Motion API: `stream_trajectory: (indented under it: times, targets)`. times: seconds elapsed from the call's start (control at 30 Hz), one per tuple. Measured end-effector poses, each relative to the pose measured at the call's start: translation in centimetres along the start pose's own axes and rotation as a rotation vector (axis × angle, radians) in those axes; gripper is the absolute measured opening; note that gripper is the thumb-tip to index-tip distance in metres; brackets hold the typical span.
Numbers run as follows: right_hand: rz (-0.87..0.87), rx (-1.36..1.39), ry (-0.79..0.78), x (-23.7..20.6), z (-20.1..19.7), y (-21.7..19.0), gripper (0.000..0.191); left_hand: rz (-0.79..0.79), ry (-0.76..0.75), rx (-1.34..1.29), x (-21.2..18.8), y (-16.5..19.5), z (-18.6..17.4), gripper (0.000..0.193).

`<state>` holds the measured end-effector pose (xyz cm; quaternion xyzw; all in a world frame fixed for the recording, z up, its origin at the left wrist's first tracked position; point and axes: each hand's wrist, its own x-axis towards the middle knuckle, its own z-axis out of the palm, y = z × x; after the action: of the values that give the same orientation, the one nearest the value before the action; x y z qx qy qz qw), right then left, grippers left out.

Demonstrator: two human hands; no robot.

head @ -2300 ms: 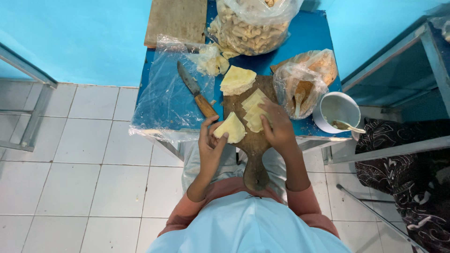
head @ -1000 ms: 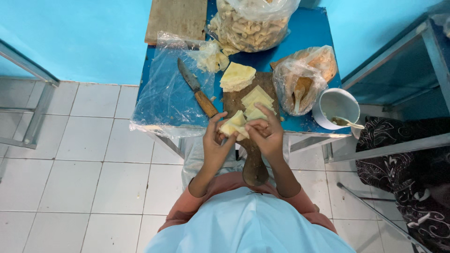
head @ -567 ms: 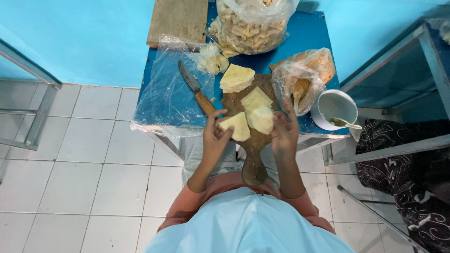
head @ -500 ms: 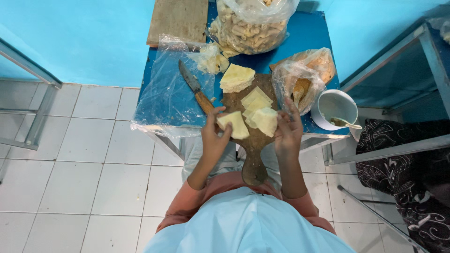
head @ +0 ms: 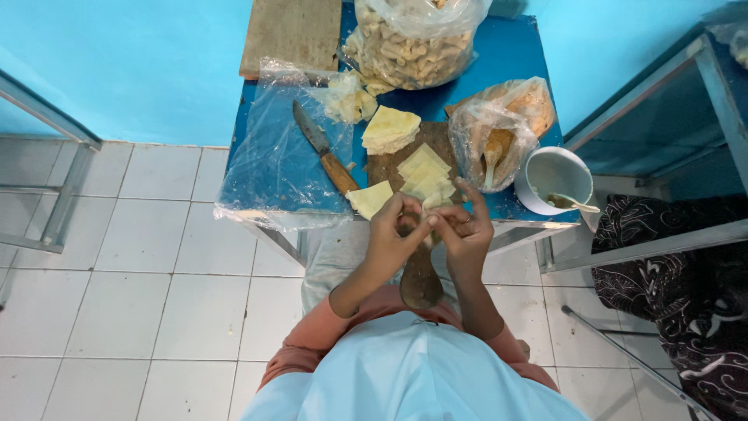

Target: The person slices a round layered cake on a wooden board with a knife, cutting it into wedges and then into smaller pieces, and stacks the cut slices on the board. A cup and bags of snacks sit on the blue table beside the work area.

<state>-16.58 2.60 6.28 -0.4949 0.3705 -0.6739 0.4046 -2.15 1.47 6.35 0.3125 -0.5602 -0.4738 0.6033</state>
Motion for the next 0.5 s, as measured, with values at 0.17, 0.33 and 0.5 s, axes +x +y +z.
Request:
stream_trajectory:
  times: [0.17, 0.33, 0.5]
  targets:
    - [0.037, -0.038, 0.035, 0.0, 0.3, -0.5, 0.07, -0.053, -0.048, -0.289, -0.2, -1.0, -0.5, 0.014]
    - [0.02, -0.061, 0.041, -0.4, 0.0, 0.2, 0.067, 0.027, -0.013, -0.156, -0.5, -1.4, -0.9, 0.008]
    - [0.119, 0.146, 0.1, 0.5, -0.6, 1.0, 0.064, -0.024, -0.006, -0.342, -0.4, -2.7, -1.7, 0.008]
